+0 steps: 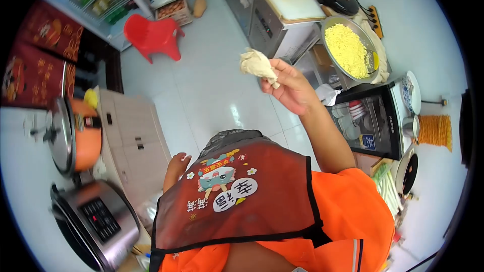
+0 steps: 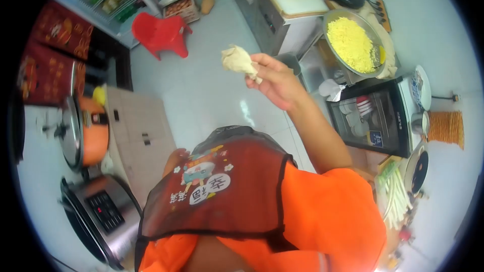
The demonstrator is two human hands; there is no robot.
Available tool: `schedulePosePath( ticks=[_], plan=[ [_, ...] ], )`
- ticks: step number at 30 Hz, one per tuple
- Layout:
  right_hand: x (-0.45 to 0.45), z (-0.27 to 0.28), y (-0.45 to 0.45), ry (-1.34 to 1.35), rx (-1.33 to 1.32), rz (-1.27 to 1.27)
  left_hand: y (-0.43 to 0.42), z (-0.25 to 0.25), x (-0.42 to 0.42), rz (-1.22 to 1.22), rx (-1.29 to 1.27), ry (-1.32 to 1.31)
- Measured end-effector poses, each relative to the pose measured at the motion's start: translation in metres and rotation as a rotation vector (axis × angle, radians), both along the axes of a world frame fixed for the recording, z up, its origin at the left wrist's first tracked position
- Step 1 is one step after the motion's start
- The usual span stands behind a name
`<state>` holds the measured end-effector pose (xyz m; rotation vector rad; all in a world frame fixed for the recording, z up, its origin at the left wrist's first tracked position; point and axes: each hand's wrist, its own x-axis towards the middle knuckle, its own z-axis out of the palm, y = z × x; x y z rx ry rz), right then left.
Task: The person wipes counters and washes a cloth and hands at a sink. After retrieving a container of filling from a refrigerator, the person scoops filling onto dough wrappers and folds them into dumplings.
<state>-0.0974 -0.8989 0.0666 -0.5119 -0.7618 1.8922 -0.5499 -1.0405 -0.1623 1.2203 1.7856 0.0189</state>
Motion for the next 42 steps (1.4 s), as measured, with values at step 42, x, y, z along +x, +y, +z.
schedulePosePath(
  ticks=[42],
  plan=[
    [0.164,-0.154,0.180,-1.348,-0.266,-0.873,0.504,-0.070,0.036,-0.788,0.032,-0.048]
  ],
)
